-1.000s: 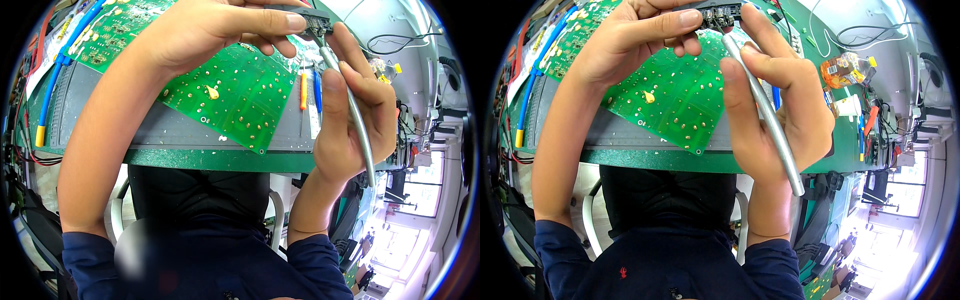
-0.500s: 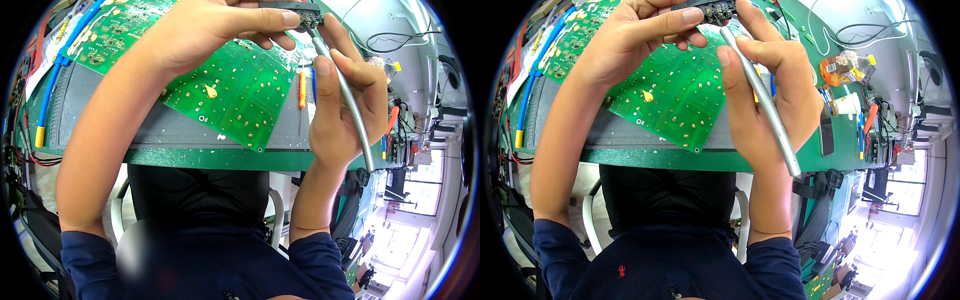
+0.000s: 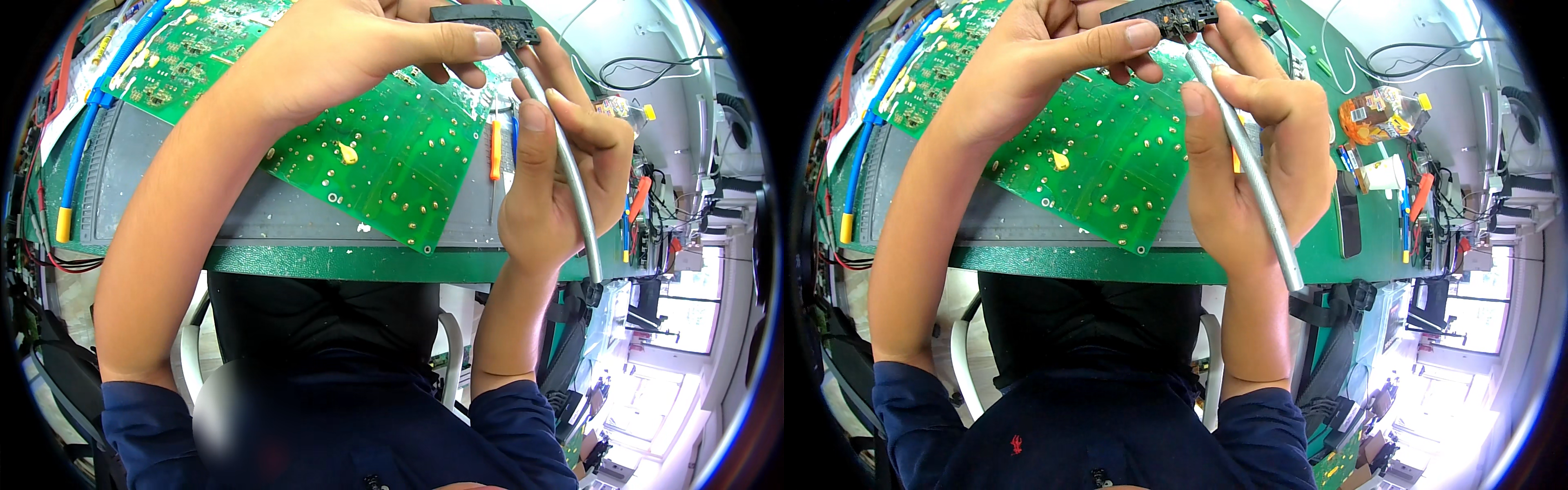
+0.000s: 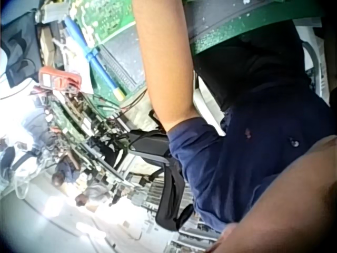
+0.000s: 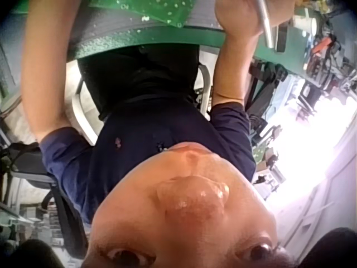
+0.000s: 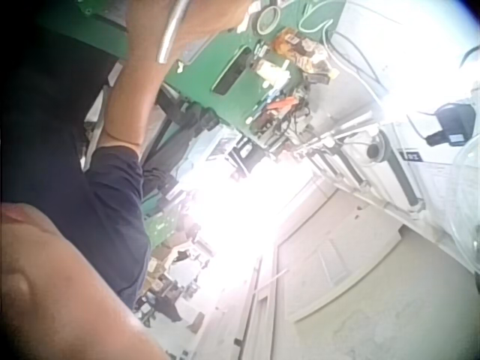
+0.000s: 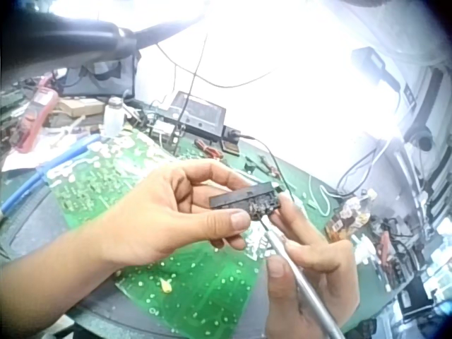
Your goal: The person uses a screwdriver and wire cutters to manipulate and disassemble small electronic components on a workbench.
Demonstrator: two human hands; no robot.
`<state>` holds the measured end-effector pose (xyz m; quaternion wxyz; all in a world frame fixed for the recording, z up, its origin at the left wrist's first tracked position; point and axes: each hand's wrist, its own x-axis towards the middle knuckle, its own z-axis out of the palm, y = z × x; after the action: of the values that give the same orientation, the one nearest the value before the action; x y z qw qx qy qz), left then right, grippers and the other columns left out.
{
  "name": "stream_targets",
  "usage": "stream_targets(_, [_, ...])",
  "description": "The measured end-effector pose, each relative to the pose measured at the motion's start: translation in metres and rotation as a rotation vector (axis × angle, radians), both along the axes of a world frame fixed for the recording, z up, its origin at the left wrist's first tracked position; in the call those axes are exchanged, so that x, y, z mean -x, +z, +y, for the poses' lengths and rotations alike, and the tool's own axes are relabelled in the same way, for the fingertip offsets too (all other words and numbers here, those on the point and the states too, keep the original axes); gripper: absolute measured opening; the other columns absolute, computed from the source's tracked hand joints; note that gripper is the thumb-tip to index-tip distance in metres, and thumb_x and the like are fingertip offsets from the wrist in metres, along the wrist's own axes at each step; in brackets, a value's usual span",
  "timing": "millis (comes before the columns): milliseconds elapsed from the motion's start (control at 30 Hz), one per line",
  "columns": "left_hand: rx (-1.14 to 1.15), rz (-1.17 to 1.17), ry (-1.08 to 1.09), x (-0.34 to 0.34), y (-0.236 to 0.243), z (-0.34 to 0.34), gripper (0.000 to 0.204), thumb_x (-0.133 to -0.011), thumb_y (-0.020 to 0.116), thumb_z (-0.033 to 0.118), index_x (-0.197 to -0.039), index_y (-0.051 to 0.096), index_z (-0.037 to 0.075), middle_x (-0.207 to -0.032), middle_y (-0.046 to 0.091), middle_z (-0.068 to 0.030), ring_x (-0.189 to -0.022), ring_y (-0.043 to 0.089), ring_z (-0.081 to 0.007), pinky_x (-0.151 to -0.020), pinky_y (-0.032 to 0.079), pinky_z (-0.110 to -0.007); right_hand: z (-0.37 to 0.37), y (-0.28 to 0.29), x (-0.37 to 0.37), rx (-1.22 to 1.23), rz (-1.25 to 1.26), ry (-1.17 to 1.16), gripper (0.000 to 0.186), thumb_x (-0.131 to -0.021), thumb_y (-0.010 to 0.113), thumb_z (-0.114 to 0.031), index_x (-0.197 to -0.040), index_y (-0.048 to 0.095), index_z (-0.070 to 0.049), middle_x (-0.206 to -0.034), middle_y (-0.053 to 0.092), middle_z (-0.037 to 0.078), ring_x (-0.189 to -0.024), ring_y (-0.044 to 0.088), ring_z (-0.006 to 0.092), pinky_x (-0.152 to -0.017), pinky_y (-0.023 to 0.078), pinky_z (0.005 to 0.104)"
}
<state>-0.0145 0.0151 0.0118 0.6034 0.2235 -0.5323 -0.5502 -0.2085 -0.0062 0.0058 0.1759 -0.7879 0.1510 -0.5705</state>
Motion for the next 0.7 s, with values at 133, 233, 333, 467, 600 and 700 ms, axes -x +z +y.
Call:
stream_targets(133, [0.046, -0.036, -0.029, -0.004, -0.004, -0.007, 0.039, -0.092, 0.072, 0.009, -0.122, 0.053, -0.007, -0.095, 0.073, -0.0111, -0.085, 0.071, -0.0126, -0.074, 0.057, -0.023, -0.010, -0.010, 0.003, 0.167, -0.008, 0.004, 0.016, -0.097, 0.061, -0.003, -0.102, 0.046, 0.002, -0.124, 0.058, 0.040, -0.115, 0.065, 0.0391, -0.094, 0.056, 0.0398])
stream_targets(233, [0.047, 0.016, -0.106, -0.009, -0.005, -0.007, 0.038, -0.092, 0.072, 0.009, -0.121, 0.054, -0.007, -0.094, 0.073, -0.0108, -0.085, 0.071, -0.0122, -0.075, 0.057, -0.023, -0.016, -0.016, 0.003, 0.232, -0.021, 0.027, 0.016, -0.097, 0.061, -0.002, -0.102, 0.046, 0.002, -0.124, 0.058, 0.040, -0.114, 0.066, 0.0386, -0.094, 0.056, 0.0387])
stream_targets(333, [0.038, 0.032, -0.128, -0.009, -0.005, -0.007, 0.037, -0.092, 0.072, 0.009, -0.121, 0.054, -0.007, -0.094, 0.073, -0.0109, -0.086, 0.071, -0.0126, -0.075, 0.057, -0.024, -0.018, -0.016, 0.004, 0.241, -0.017, 0.047, 0.017, -0.097, 0.062, -0.003, -0.102, 0.047, 0.002, -0.124, 0.058, 0.040, -0.113, 0.066, 0.0385, -0.094, 0.055, 0.0383])
stream_targets(467, [0.004, -0.031, 0.011, 0.000, -0.001, 0.000, 0.037, -0.093, 0.071, 0.010, -0.121, 0.054, -0.007, -0.095, 0.072, -0.0117, -0.086, 0.071, -0.0138, -0.075, 0.057, -0.024, -0.003, -0.007, 0.001, 0.099, -0.032, 0.100, 0.018, -0.096, 0.063, -0.004, -0.104, 0.049, 0.003, -0.125, 0.058, 0.039, -0.113, 0.066, 0.0377, -0.094, 0.055, 0.0378])
stream_targets(600, [-0.035, -0.068, 0.063, 0.004, 0.004, 0.001, 0.037, -0.093, 0.071, 0.011, -0.121, 0.054, -0.007, -0.096, 0.072, -0.0120, -0.086, 0.070, -0.0141, -0.075, 0.057, -0.025, -0.005, -0.005, 0.006, 0.090, 0.035, 0.034, 0.020, -0.095, 0.065, -0.005, -0.107, 0.051, 0.003, -0.127, 0.058, 0.037, -0.114, 0.066, 0.0360, -0.095, 0.054, 0.0376])
stream_targets(700, [0.025, -0.039, 0.014, -0.002, 0.000, 0.001, 0.037, -0.093, 0.071, 0.012, -0.121, 0.055, -0.006, -0.095, 0.072, -0.0109, -0.085, 0.070, -0.0132, -0.075, 0.056, -0.025, 0.005, -0.005, -0.004, 0.010, -0.007, -0.014, 0.023, -0.096, 0.066, -0.010, -0.110, 0.053, 0.003, -0.128, 0.059, 0.035, -0.115, 0.065, 0.0350, -0.096, 0.054, 0.0382])
